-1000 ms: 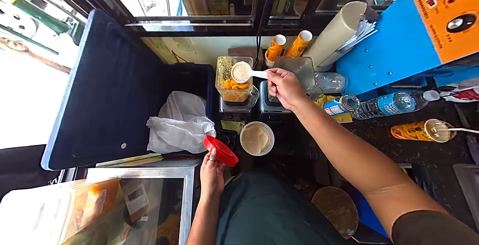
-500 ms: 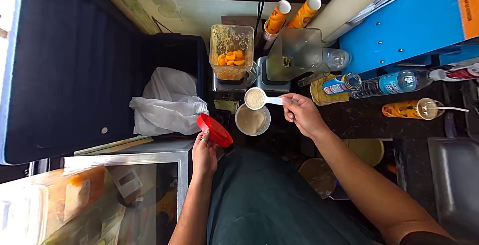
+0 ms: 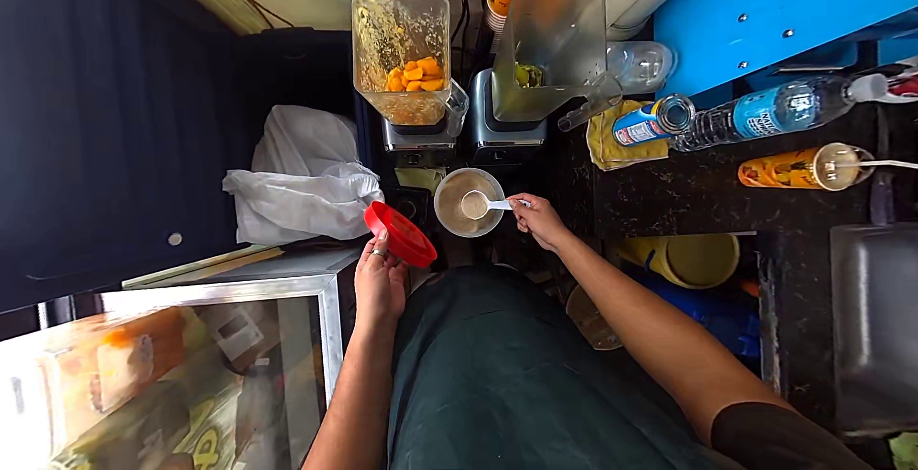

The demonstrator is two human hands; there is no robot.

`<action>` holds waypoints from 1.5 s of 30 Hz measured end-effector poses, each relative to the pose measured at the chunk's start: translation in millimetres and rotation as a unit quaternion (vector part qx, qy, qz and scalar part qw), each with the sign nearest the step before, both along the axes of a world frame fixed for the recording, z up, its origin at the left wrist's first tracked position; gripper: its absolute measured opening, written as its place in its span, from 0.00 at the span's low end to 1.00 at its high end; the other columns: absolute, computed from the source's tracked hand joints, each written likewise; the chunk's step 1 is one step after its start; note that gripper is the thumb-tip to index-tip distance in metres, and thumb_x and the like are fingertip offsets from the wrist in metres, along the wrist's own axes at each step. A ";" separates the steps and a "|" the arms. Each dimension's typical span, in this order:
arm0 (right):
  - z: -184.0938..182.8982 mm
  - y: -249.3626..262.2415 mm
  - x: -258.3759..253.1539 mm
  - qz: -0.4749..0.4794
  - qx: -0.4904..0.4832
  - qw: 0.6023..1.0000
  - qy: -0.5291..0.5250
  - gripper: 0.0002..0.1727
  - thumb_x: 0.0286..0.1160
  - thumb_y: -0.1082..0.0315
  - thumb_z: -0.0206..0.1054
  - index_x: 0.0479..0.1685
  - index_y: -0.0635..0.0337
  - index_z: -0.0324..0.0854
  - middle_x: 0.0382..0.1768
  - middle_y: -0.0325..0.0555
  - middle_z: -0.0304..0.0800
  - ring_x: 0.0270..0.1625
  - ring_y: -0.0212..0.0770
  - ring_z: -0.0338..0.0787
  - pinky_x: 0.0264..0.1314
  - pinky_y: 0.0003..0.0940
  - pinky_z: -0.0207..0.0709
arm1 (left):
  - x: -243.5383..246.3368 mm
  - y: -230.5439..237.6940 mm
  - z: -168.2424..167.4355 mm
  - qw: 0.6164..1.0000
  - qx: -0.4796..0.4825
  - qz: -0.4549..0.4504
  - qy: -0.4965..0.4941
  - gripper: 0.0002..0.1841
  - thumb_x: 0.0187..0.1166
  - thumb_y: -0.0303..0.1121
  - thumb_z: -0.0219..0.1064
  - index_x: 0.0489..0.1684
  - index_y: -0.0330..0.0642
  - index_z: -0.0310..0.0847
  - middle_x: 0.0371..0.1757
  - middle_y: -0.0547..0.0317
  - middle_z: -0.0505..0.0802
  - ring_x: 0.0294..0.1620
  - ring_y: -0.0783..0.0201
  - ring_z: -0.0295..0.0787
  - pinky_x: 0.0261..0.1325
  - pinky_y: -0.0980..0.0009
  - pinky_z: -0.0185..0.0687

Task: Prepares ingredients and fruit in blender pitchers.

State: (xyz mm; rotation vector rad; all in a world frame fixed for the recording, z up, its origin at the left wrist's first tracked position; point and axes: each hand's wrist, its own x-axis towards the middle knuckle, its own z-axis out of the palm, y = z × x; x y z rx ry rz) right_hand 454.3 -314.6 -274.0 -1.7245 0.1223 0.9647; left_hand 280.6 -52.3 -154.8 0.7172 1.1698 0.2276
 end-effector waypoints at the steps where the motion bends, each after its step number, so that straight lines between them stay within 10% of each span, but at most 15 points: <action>1: -2.6 -1.8 1.0 -0.024 0.040 0.997 0.060 0.14 0.90 0.63 0.58 0.62 0.61 0.81 0.25 0.36 0.73 0.20 0.28 0.70 0.27 0.24 0.71 | -1.7 -0.6 0.6 1.000 0.000 0.003 0.001 0.15 0.93 0.36 0.53 0.66 0.35 0.73 0.54 0.43 0.91 0.54 0.52 0.92 0.58 0.52 0.89; 8: -0.7 9.3 2.3 0.007 0.019 1.000 -0.022 0.14 0.90 0.63 0.59 0.60 0.61 0.83 0.26 0.40 0.76 0.20 0.30 0.69 0.25 0.26 0.69 | -9.7 -5.7 -4.6 1.000 -0.002 -0.006 0.012 0.15 0.93 0.36 0.52 0.64 0.34 0.73 0.54 0.43 0.91 0.55 0.52 0.92 0.58 0.52 0.89; 12: 19.3 41.4 -7.9 0.138 -0.100 0.964 -0.204 0.15 0.89 0.63 0.59 0.58 0.60 0.88 0.53 0.54 0.93 0.55 0.48 0.92 0.63 0.51 0.84 | -4.3 -16.4 -9.5 1.000 -0.016 -0.019 0.019 0.15 0.94 0.36 0.51 0.66 0.34 0.72 0.56 0.41 0.91 0.57 0.50 0.91 0.59 0.50 0.88; 18: 22.7 66.1 -31.9 0.297 -0.136 0.916 -0.232 0.17 0.90 0.64 0.55 0.60 0.58 0.89 0.54 0.53 0.93 0.61 0.50 0.91 0.70 0.52 0.81 | -4.4 -15.7 -6.6 1.000 -0.011 -0.006 0.006 0.16 0.94 0.36 0.52 0.67 0.34 0.72 0.59 0.40 0.90 0.59 0.49 0.91 0.61 0.50 0.88; 22: 23.0 47.9 1.4 0.225 -0.139 0.959 -0.100 0.16 0.91 0.60 0.57 0.60 0.58 0.87 0.47 0.57 0.91 0.49 0.52 0.90 0.59 0.56 0.82 | -10.9 -8.1 -5.9 1.000 -0.002 0.010 0.011 0.16 0.93 0.37 0.53 0.67 0.34 0.73 0.57 0.41 0.91 0.57 0.50 0.91 0.59 0.50 0.88; 27: 10.5 4.4 29.4 0.103 -0.041 0.993 0.028 0.15 0.92 0.58 0.56 0.64 0.54 0.82 0.28 0.39 0.72 0.22 0.31 0.67 0.26 0.28 0.64 | -15.7 -2.1 -0.1 0.999 0.008 0.025 0.019 0.17 0.94 0.38 0.51 0.68 0.35 0.71 0.56 0.42 0.90 0.56 0.50 0.91 0.58 0.50 0.89; 37: 3.1 -1.0 27.1 0.015 0.087 0.993 0.077 0.12 0.92 0.61 0.56 0.60 0.55 0.80 0.26 0.35 0.68 0.19 0.27 0.63 0.22 0.21 0.62 | -3.8 4.7 9.9 0.999 0.022 0.024 0.042 0.17 0.94 0.39 0.50 0.69 0.36 0.72 0.59 0.42 0.90 0.59 0.50 0.91 0.59 0.50 0.88; 45: 155.9 58.6 58.2 -0.045 0.187 0.980 -0.052 0.11 0.90 0.65 0.57 0.53 0.57 0.84 0.22 0.35 0.71 0.18 0.27 0.66 0.22 0.21 0.64 | 2.2 11.3 7.2 1.000 0.014 0.022 0.009 0.16 0.93 0.38 0.53 0.65 0.36 0.74 0.53 0.44 0.91 0.53 0.53 0.92 0.55 0.54 0.90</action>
